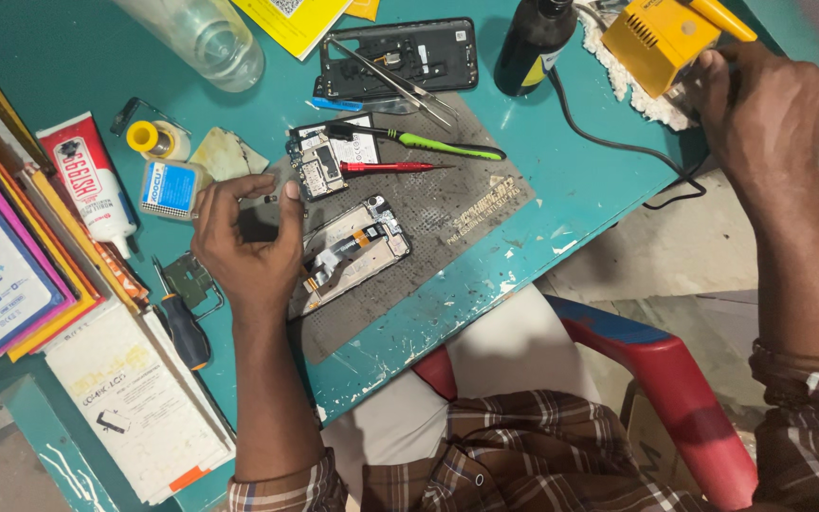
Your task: The person cleans a small circuit board with a brush and solvent, then uses tweezers to handle a ribbon cable and places it on the board. The person also uses a hot air gun on the board and wipes it with a cloth.
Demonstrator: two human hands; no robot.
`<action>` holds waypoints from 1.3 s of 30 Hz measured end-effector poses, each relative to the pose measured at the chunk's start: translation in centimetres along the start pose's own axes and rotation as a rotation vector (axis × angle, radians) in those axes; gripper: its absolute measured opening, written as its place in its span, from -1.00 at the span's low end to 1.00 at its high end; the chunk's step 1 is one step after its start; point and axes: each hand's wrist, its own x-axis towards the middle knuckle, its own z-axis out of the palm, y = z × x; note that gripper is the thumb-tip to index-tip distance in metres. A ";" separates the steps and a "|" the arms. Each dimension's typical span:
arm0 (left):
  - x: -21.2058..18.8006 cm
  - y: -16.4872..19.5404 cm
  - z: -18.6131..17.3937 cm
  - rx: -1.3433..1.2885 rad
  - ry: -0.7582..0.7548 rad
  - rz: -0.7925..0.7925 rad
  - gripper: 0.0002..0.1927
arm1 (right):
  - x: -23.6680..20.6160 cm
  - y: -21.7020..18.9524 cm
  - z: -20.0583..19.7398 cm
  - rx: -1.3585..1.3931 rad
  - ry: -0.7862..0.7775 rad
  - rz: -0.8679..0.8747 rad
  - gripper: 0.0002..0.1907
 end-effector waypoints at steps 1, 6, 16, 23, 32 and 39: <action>0.0 0.0 0.0 0.003 -0.001 0.002 -0.83 | 0.0 0.1 0.1 0.020 0.028 -0.022 -0.70; 0.0 0.1 -0.1 0.005 0.002 0.003 -0.83 | -0.4 0.7 0.9 0.101 0.071 -0.039 -0.77; -0.1 -0.1 0.0 0.011 0.000 0.002 -0.83 | -0.8 0.0 -0.1 0.030 0.147 -0.105 -0.83; -0.1 -0.1 0.0 0.015 0.001 0.006 -0.83 | -1.2 0.8 0.6 0.049 0.152 -0.121 -0.84; -0.2 -0.2 -0.2 -0.004 -0.012 0.021 -0.84 | 2.3 -0.7 5.1 1.017 0.312 -0.294 -0.73; -0.2 -0.2 -0.3 -0.002 -0.009 0.006 -0.84 | 3.9 -1.4 6.4 1.096 0.307 -0.272 -0.62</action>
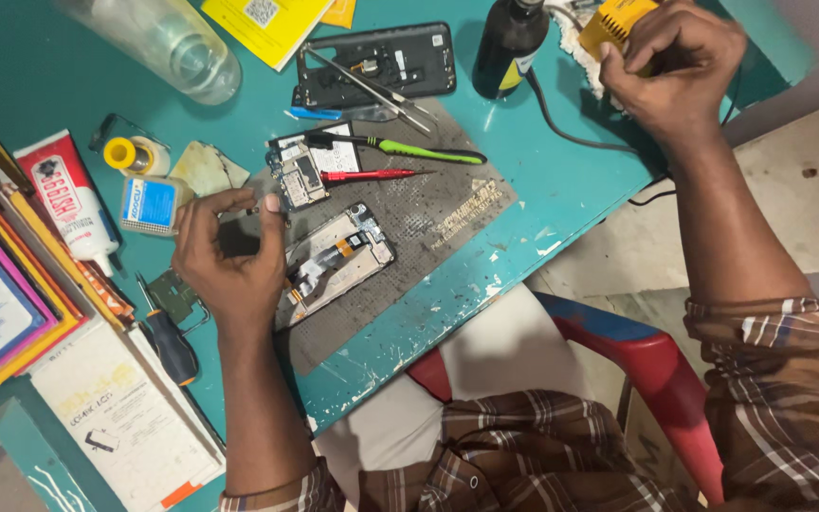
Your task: The person cleans a small circuit board with a brush and solvent, then uses tweezers to handle a ribbon cable and places it on the board. The person also uses a hot air gun on the board and wipes it with a cloth.
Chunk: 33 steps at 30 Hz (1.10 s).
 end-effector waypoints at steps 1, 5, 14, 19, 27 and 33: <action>-0.1 0.0 0.0 0.008 -0.002 0.000 -0.83 | -0.2 -0.2 0.1 -0.030 -0.002 -0.005 -0.62; 0.0 0.0 0.0 -0.004 -0.009 0.000 -0.84 | -0.3 -0.4 0.0 -0.095 -0.010 -0.051 -0.62; 0.1 0.0 0.1 -0.009 0.003 -0.002 -0.84 | -1.6 0.6 -3.0 -0.250 0.380 0.013 -0.63; 0.0 0.0 0.2 -0.007 -0.009 -0.009 -0.84 | -5.6 -1.7 -5.9 -0.963 0.038 -0.044 -0.82; 0.1 -0.2 0.1 -0.001 -0.009 0.008 -0.85 | -6.0 -2.0 -6.2 -1.024 -0.131 0.021 -0.71; 0.1 -0.2 0.1 -0.005 -0.005 0.005 -0.85 | -5.9 -2.1 -6.6 -1.182 -0.254 -0.033 -0.77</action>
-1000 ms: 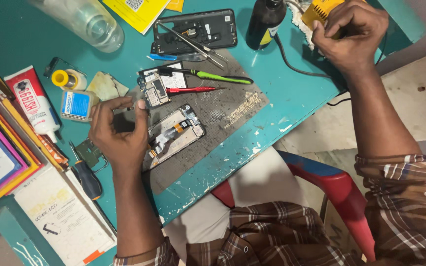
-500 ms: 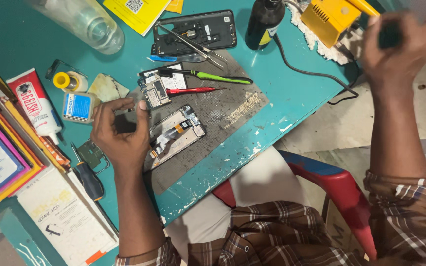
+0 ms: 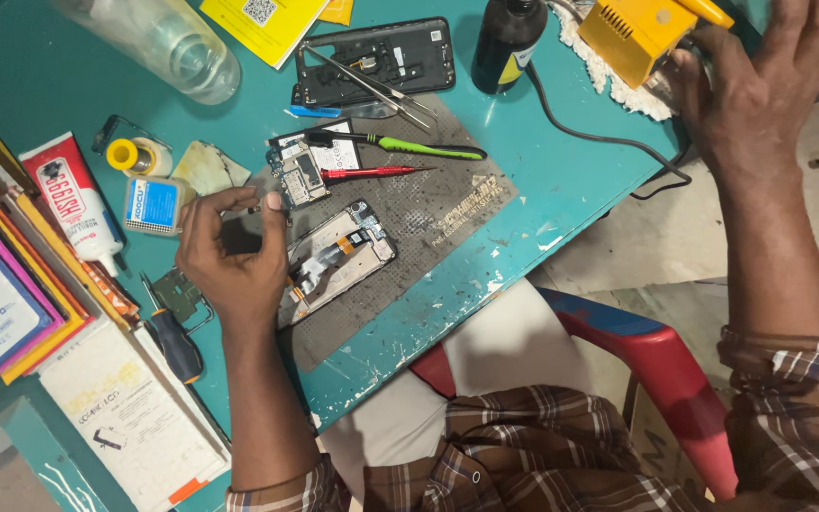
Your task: The person cleans a small circuit board with a brush and solvent, then uses tweezers to handle a ribbon cable and places it on the board. The person also uses a hot air gun on the board and wipes it with a cloth.
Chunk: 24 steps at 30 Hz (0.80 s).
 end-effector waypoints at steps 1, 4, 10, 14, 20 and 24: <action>0.0 0.0 0.0 0.000 0.001 0.005 -0.85 | 0.0 0.1 0.1 -0.027 -0.002 -0.010 -0.79; 0.0 0.0 0.0 0.006 -0.001 0.002 -0.85 | -0.1 0.3 0.4 -0.028 0.014 -0.022 -0.83; 0.0 0.1 0.0 0.012 -0.002 -0.011 -0.84 | 0.1 0.6 0.1 0.067 0.009 -0.001 -0.77; 0.1 0.2 0.0 0.008 -0.002 -0.006 -0.84 | 0.4 0.6 -0.3 0.053 -0.003 -0.016 -0.71; 0.2 0.3 0.0 0.007 -0.001 -0.014 -0.84 | 0.6 1.1 0.1 -0.038 -0.004 -0.078 -0.70; 0.1 0.3 0.0 0.006 0.001 -0.011 -0.84 | 0.4 1.2 0.1 -0.127 -0.034 -0.103 -0.70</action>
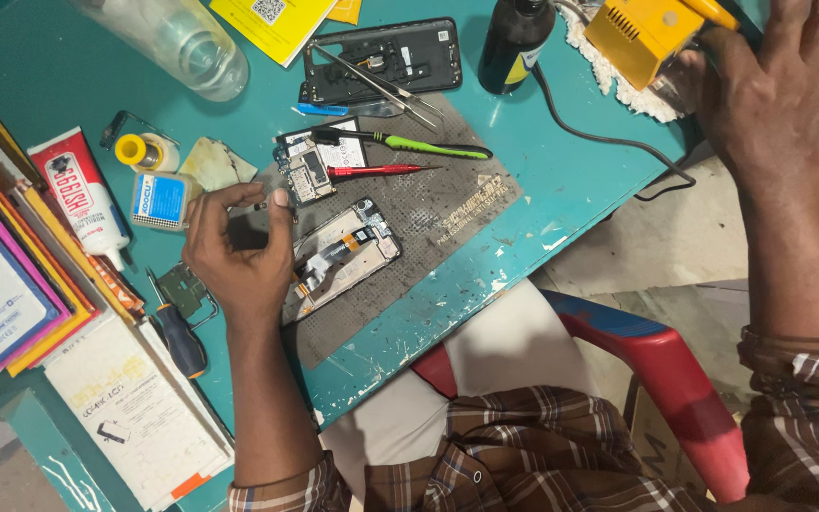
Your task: The person cleans a small circuit board with a brush and solvent, then uses tweezers to handle a ribbon cable and places it on the board. The person also uses a hot air gun on the board and wipes it with a cloth.
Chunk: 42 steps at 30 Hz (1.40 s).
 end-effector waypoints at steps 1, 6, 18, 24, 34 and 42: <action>0.0 0.0 0.0 -0.003 -0.001 -0.004 -0.84 | -0.1 0.1 0.0 -0.011 -0.009 0.000 -0.71; 0.0 0.0 0.0 -0.017 -0.003 -0.014 -0.85 | -0.4 0.3 -0.3 0.116 -0.013 0.026 -0.76; -0.1 -0.1 0.0 -0.013 0.000 0.006 -0.85 | 2.9 -1.6 -1.3 0.666 0.258 0.103 -0.77; -0.1 -0.1 0.0 -0.021 -0.007 0.001 -0.85 | 7.1 -5.2 2.0 1.290 0.374 0.138 -0.63; -0.1 -0.2 0.0 -0.016 0.006 0.008 -0.84 | 7.2 -4.9 3.1 1.231 0.355 0.102 -0.53; -0.3 -0.4 -0.2 -0.011 0.000 0.013 -0.84 | 7.2 -5.5 2.8 1.213 0.369 0.155 -0.51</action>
